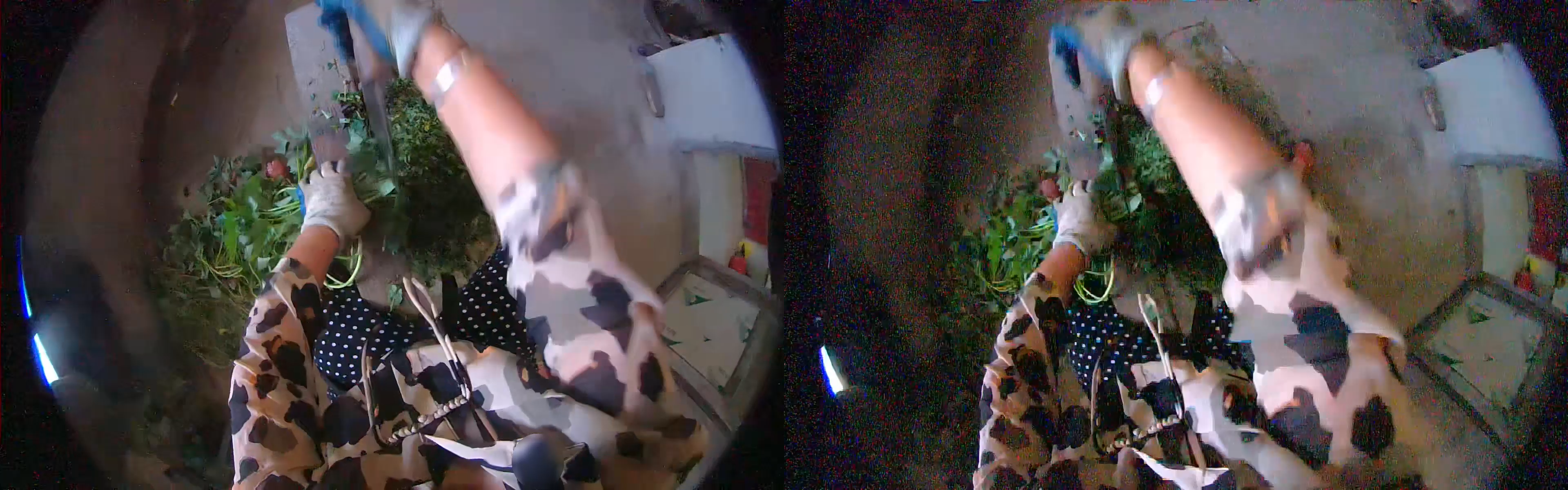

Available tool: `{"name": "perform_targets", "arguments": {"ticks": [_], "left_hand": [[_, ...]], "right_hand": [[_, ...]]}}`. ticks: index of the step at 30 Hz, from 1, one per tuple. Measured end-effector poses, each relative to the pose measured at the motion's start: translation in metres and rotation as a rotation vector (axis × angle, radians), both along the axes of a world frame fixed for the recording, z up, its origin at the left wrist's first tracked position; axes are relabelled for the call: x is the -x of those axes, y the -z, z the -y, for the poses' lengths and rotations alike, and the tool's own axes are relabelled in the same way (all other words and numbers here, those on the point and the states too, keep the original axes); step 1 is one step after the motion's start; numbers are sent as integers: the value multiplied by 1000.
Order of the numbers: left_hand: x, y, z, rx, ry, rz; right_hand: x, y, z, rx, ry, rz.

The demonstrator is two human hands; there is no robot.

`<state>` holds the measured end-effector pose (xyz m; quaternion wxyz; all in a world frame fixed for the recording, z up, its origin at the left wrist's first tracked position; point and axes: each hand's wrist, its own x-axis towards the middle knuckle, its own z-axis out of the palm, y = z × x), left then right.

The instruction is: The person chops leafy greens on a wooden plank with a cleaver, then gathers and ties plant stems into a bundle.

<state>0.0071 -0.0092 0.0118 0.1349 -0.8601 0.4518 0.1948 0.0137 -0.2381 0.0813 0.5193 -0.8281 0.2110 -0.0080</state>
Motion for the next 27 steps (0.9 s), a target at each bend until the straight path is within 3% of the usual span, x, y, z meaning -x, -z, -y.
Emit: {"name": "perform_targets", "arguments": {"ticks": [1, 2, 3, 6, 7, 8, 9, 10, 15, 16, 17, 19, 20, 22, 24, 25, 27], "left_hand": [[2, 1, -1, -21, -22, -28], [0, 1, -2, -48, -43, -41], [3, 2, -5, -33, -54, -1], [8, 7, -15, 121, -10, 26], [13, 6, -17, 132, -8, 32], [17, 7, -18, 126, 1, 34], [20, 7, -21, 102, 37, 66], [21, 6, -19, 80, 72, 95], [1, -6, 11, -36, 6, -43], [2, -3, 10, -28, 1, -52], [2, 2, 7, -48, 6, -38], [4, -1, 5, -57, -47, -22], [5, 6, -1, 45, -54, 2], [9, 10, -6, 37, -44, 29], [22, 13, -20, 70, 26, 72], [23, 12, -17, 135, 81, 128], [21, 4, -4, 57, 117, 91]], "right_hand": [[49, 32, -76, 84, 587, 528], [85, 19, -112, -314, 452, 576], [105, 32, -140, -94, 397, 709], [107, 34, -126, -381, 403, 457], [82, 29, -98, -344, 418, 628], [51, 36, -61, -409, 390, 540], [21, 35, -18, 534, 28, 490], [12, 27, -5, 537, 41, 492], [-15, 4, 3, -68, 98, 200], [-36, 78, 9, 318, 81, 633], [43, 10, -51, 34, 446, 311], [94, 38, -120, -195, 438, 641], [112, 38, -145, -279, 368, 649], [104, 41, -129, -148, 368, 636], [50, 49, -72, -234, 461, 321], [27, 43, -31, 238, 204, 500], [-23, 4, 10, -335, 182, 263]]}}
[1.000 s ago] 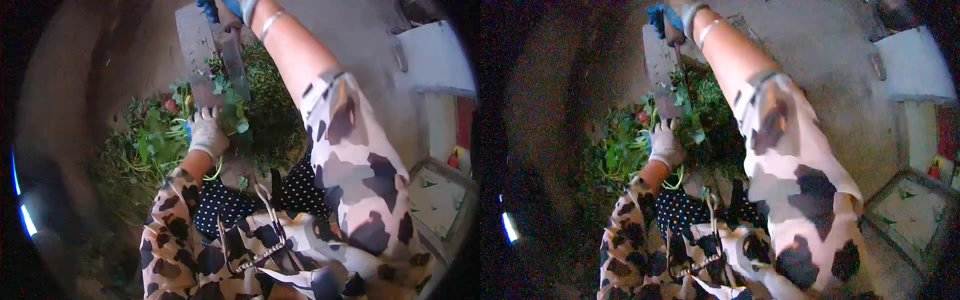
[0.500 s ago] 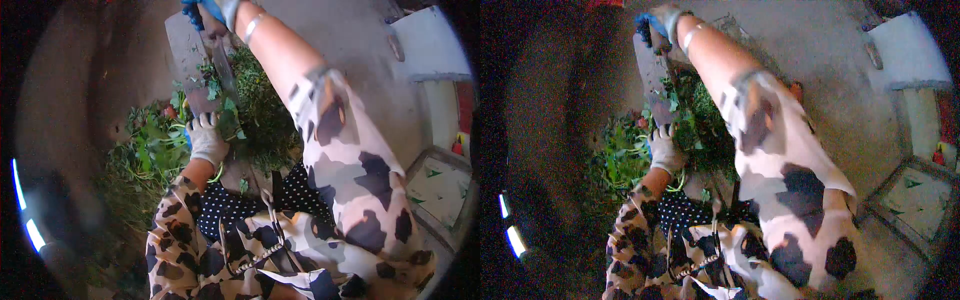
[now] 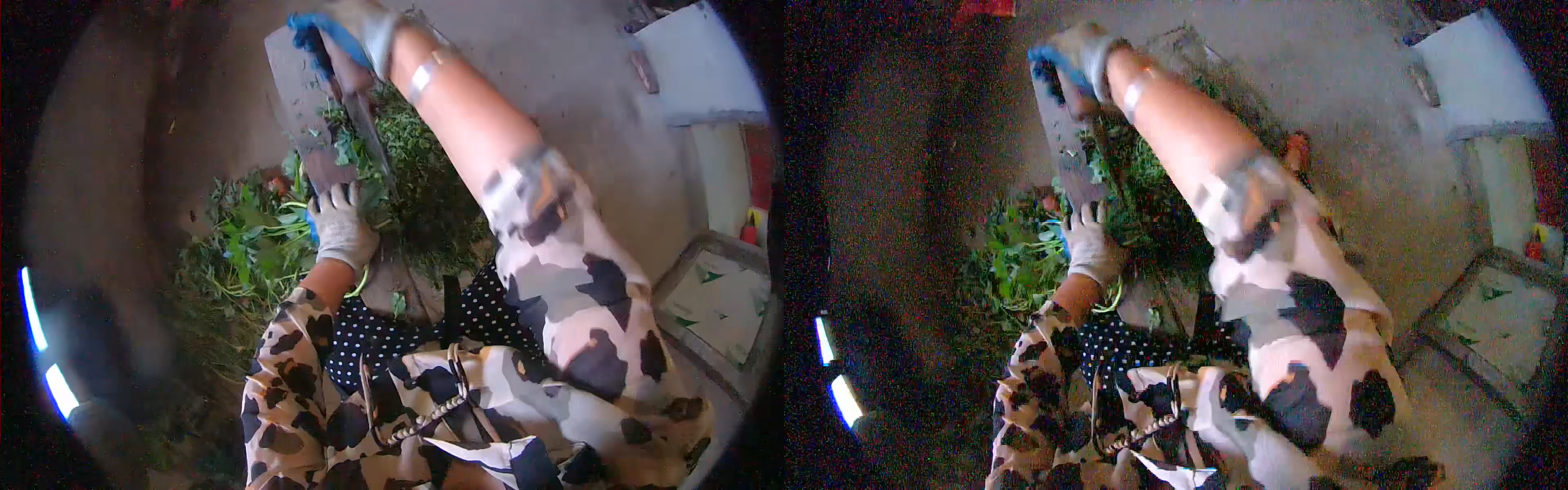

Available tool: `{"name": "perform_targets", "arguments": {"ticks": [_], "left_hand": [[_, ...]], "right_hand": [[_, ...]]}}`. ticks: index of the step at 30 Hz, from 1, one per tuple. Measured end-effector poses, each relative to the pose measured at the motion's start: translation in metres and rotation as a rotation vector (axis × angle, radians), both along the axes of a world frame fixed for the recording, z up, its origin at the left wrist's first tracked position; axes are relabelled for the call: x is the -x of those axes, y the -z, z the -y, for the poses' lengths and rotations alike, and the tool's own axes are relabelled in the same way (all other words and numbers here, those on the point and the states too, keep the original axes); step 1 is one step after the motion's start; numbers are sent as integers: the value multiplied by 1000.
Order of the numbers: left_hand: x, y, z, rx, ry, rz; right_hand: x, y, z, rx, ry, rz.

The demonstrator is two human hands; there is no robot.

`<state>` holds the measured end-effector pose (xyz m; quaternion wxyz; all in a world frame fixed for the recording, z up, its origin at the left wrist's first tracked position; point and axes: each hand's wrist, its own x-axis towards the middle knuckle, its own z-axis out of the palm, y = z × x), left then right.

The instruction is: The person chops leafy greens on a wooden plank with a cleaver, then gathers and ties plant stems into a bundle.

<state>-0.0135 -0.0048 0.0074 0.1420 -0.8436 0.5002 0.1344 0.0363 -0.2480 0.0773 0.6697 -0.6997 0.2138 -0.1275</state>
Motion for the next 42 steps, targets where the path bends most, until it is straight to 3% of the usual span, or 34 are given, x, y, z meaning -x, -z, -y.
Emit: {"name": "perform_targets", "arguments": {"ticks": [1, 4, 5, 7, 9, 10, 12, 13, 14, 15, 16, 17, 22, 23, 24, 25, 27, 29, 31, 33, 37, 39, 41, 42], "left_hand": [[-1, -5, 6, -68, 11, -35], [-20, -10, 31, -151, -79, -125], [-24, -8, 35, -145, -146, -147], [-21, -9, 29, -162, -113, -134], [-25, 16, 15, 73, -81, -46], [-24, 3, 19, 4, -111, -117], [-17, 2, 12, -7, -102, -95], [-12, 1, 11, 5, -85, -65], [-6, 0, 10, 43, -81, -25], [-5, -3, 9, 58, -75, -29], [-6, -7, 13, -5, -51, -35], [-8, -10, 18, -63, -32, -40], [-19, -9, 39, -157, -114, -110], [-20, -10, 38, -134, -121, -94], [-22, -3, 32, -145, -139, -132], [-21, 5, 23, -62, -93, -79], [-19, 9, 19, -57, -43, -25], [-7, 2, 14, 45, -115, -52], [-1, 2, 9, 59, -45, -9], [-4, -3, 18, -11, -11, -10], [-15, -16, 45, -172, -104, -84], [-20, -1, 39, -151, -117, -123], [-24, 9, 33, -46, -134, -122], [-25, 8, 28, -52, -125, -128]], "right_hand": [[-4, -1, 9, 7, 1, 7], [-10, 1, 11, 1008, -318, -211], [7, 15, -7, 1022, -328, -222], [79, 46, -78, 363, 269, 484], [137, 20, -133, 300, 225, 351], [134, 15, -131, 298, 227, 351], [117, 17, -121, 147, 305, 324], [92, 23, -96, 107, 290, 61], [54, 32, -59, 153, 245, 5], [26, 16, -32, 35, 140, 129], [-9, 16, -2, 118, -60, 88], [-10, 14, 0, 118, -62, 93], [13, 4, -20, 598, -118, -23], [47, 23, -55, 663, 349, 54], [84, 21, -94, 236, 380, 121], [110, 21, -120, 83, 287, 240], [124, 19, -136, 215, 292, 367], [99, 12, -94, -43, 245, 51], [42, 13, -27, 1366, 39, -75], [-2, -7, 20, 1032, -325, -124], [-20, 10, 17, 1046, -297, -33], [17, 8, -29, -230, 84, 189], [37, 7, -64, 82, 356, 125], [46, 3, -70, -21, 362, 144]]}}
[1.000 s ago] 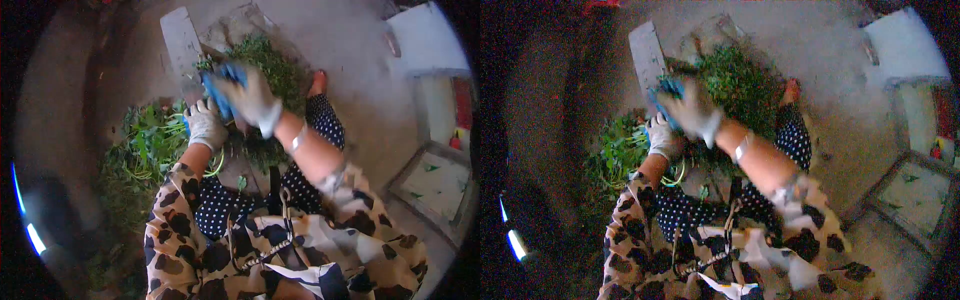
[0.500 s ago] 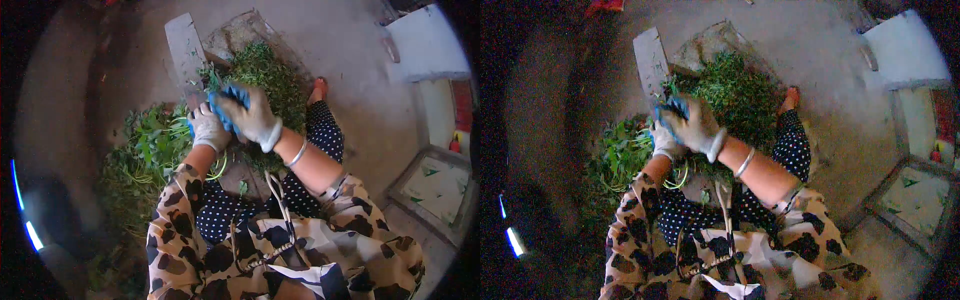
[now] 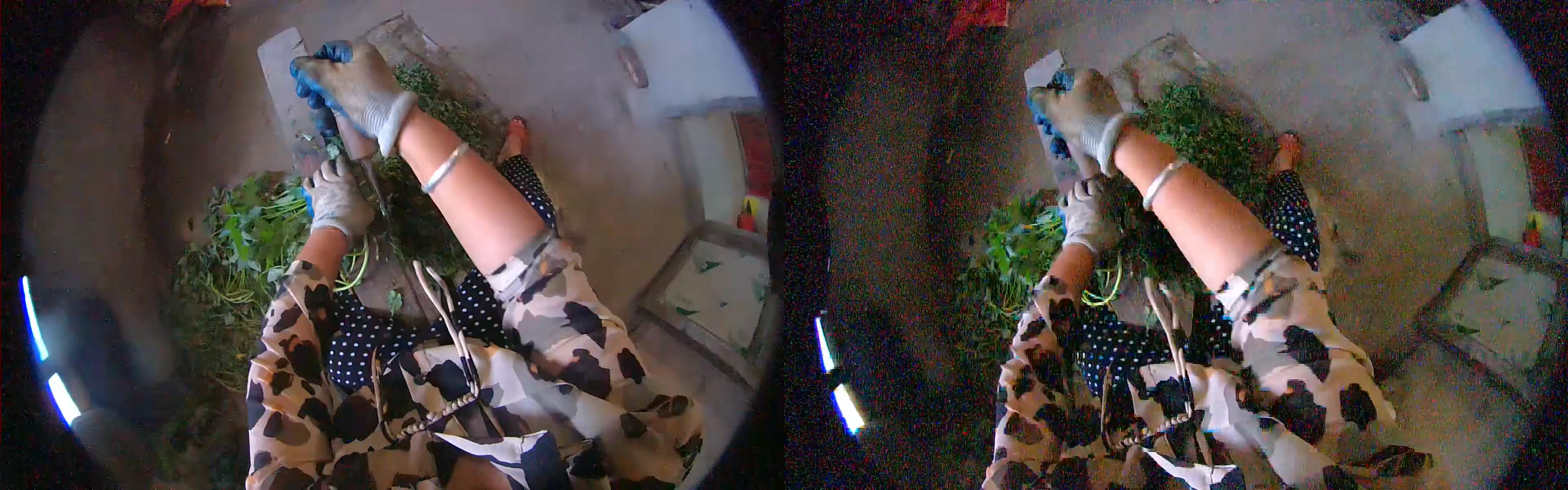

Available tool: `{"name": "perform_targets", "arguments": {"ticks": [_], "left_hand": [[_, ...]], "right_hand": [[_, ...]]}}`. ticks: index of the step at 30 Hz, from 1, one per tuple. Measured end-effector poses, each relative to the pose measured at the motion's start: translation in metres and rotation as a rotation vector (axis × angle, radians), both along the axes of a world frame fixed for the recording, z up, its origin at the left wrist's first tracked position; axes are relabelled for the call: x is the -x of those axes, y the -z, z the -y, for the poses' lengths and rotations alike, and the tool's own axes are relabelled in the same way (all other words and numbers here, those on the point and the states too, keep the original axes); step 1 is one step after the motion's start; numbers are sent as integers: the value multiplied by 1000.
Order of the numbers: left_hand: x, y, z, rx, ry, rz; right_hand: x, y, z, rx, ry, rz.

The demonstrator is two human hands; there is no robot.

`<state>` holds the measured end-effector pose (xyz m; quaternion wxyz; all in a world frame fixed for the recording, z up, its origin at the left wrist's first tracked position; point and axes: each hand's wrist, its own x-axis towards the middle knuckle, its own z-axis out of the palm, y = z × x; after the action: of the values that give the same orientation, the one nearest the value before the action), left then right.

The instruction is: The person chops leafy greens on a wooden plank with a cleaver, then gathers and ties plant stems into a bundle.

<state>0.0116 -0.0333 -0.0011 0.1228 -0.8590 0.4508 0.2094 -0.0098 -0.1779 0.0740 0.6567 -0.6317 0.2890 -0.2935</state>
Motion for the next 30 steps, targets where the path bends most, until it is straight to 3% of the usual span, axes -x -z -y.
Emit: {"name": "perform_targets", "arguments": {"ticks": [3, 5, 7, 9, 10, 11, 12, 13, 15, 16, 18, 20, 21, 23, 25, 27, 28, 29, 30], "left_hand": [[-1, -22, -7, 62, 72, -54], [-1, -28, -23, -158, 159, 89], [2, -30, -24, -169, 115, 85], [-1, -19, -20, -272, 107, 19], [-8, -11, -21, -295, 153, 22], [-16, 6, -27, -236, 171, 20], [-13, 3, -29, -228, 208, 38], [-14, 2, -32, -229, 243, 39], [-14, 8, -35, -194, 188, 1], [-11, 9, -33, -134, 121, -22], [4, 1, -37, -102, 99, 28], [14, -7, -36, -69, 137, 112], [13, -11, -29, -73, 141, 115], [3, -20, -11, -177, 112, 37], [-1, -25, -1, -187, 49, -33], [-1, -17, -9, -130, 39, -2], [0, -7, -14, -92, 7, 3], [-2, 2, -18, -31, -17, -11], [1, -1, -24, 12, -19, -39]], "right_hand": [[-10, 16, 5, 79, 33, 20], [-8, 19, 1, 98, 29, 14], [10, 6, -5, 17, 8, -8], [50, -10, -38, 236, 34, -122], [53, 21, -59, 254, 86, 6], [74, 16, -79, 318, -6, 55], [80, 23, -97, 309, 49, 229], [76, 33, -98, 313, 46, 221], [68, 24, -75, 163, -35, 89], [56, 9, -49, 242, -154, -110], [2, -6, 5, 223, -47, -266], [-31, -33, 58, 1000, -470, -474], [-104, 30, 101, 1000, -352, -166], [-110, 18, 112, 812, -669, -331], [-27, -29, 66, 1093, -490, -458], [12, -18, 1, 178, 39, -239], [38, -2, -29, 234, 12, -207], [50, 25, -57, 355, 159, 153], [74, 26, -78, 341, 30, 143]]}}
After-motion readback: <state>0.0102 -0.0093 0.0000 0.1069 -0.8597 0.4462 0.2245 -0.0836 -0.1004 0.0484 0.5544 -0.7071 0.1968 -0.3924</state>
